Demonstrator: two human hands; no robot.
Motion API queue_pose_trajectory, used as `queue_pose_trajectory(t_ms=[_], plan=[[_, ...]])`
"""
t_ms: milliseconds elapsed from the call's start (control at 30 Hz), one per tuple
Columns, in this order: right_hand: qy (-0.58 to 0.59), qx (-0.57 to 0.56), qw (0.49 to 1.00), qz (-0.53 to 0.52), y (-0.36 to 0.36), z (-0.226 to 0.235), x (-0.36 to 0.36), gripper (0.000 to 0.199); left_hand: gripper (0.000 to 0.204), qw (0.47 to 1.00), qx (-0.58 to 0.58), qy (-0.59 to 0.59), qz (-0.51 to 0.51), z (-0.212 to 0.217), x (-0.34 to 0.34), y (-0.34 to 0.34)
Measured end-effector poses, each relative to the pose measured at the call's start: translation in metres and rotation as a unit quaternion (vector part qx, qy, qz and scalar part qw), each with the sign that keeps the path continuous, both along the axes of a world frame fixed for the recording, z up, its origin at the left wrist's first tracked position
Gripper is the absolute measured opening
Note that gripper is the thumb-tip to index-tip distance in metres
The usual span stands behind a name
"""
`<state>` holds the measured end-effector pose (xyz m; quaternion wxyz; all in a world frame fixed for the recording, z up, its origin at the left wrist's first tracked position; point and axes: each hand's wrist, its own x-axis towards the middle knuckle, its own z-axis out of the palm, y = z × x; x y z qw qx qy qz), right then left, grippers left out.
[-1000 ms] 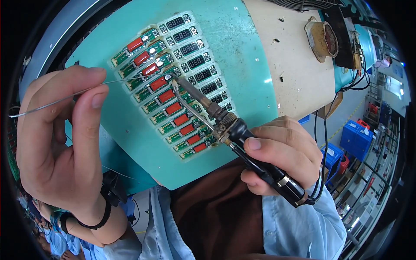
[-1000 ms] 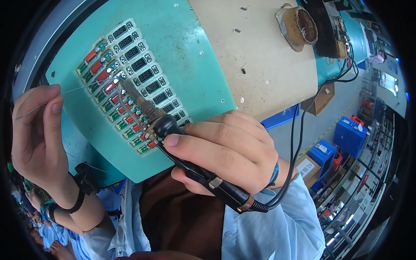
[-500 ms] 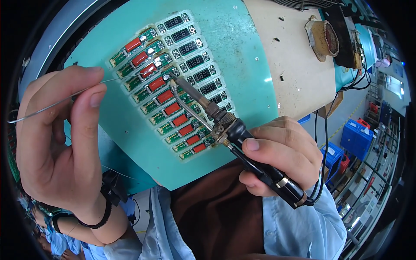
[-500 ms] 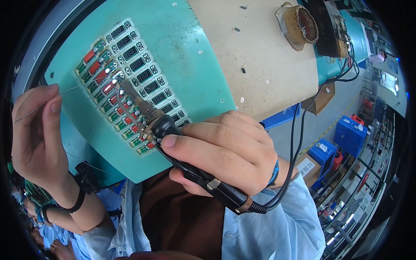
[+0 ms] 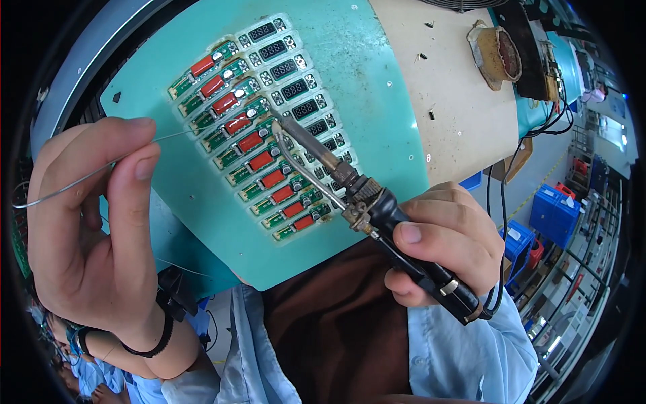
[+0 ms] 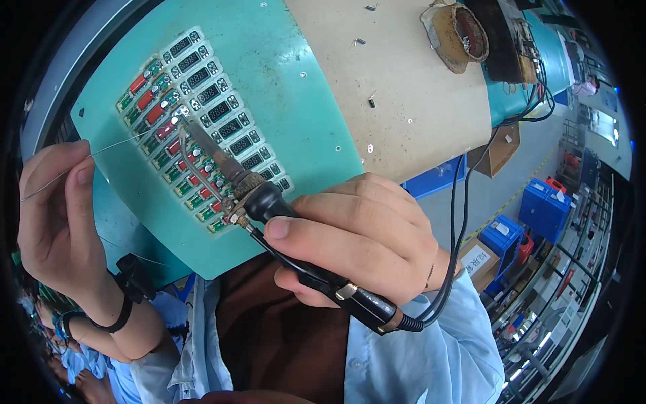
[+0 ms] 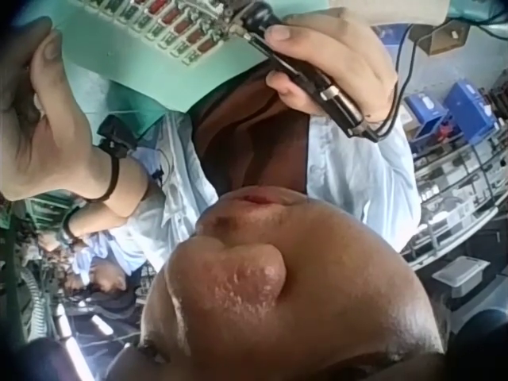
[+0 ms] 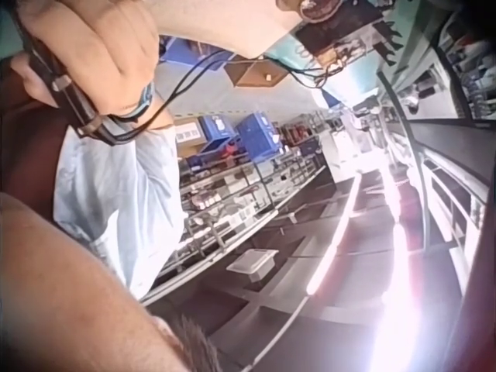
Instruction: The person solders components onto a circuit board using a soldering iron and wire before placing a board into a fixture. They press components into the board by hand, close and open a cover on the fixture, and then remove the board to stack it in a rack.
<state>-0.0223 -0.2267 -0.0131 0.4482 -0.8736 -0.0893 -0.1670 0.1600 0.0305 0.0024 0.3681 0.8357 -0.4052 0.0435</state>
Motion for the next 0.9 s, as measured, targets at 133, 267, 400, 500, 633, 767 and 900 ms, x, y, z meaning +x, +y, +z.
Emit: queue_pose_trajectory(t_ms=[133, 267, 400, 500, 633, 767, 900], plan=[[0.005, -0.001, 1.0, 0.013, 0.0, -0.001, -0.001, 0.038, 0.014, 1.0, 0.002, 0.012, 0.005, 0.001, -0.006, -0.002], [0.006, -0.014, 1.0, 0.003, -0.003, -0.006, -0.003, 0.038, 0.014, 1.0, 0.0, 0.007, -0.011, -0.011, -0.001, -0.011], [0.007, -0.005, 1.0, 0.014, 0.0, -0.005, -0.001, 0.038, 0.015, 1.0, 0.002, 0.008, -0.004, -0.006, -0.006, -0.007], [0.003, -0.004, 1.0, 0.012, 0.001, -0.005, 0.0, 0.039, 0.015, 1.0, -0.001, 0.012, -0.004, -0.006, -0.006, -0.007], [0.0, -0.009, 1.0, 0.013, 0.001, -0.005, 0.002, 0.039, 0.015, 1.0, 0.0, 0.014, -0.007, -0.006, -0.005, -0.007], [0.011, -0.01, 1.0, 0.011, 0.001, -0.004, 0.001, 0.04, 0.015, 1.0, 0.004, 0.02, -0.007, -0.006, -0.005, -0.008], [0.011, -0.007, 1.0, 0.008, 0.001, -0.006, 0.001, 0.041, 0.016, 1.0, 0.005, 0.026, -0.009, -0.008, -0.005, -0.01]])
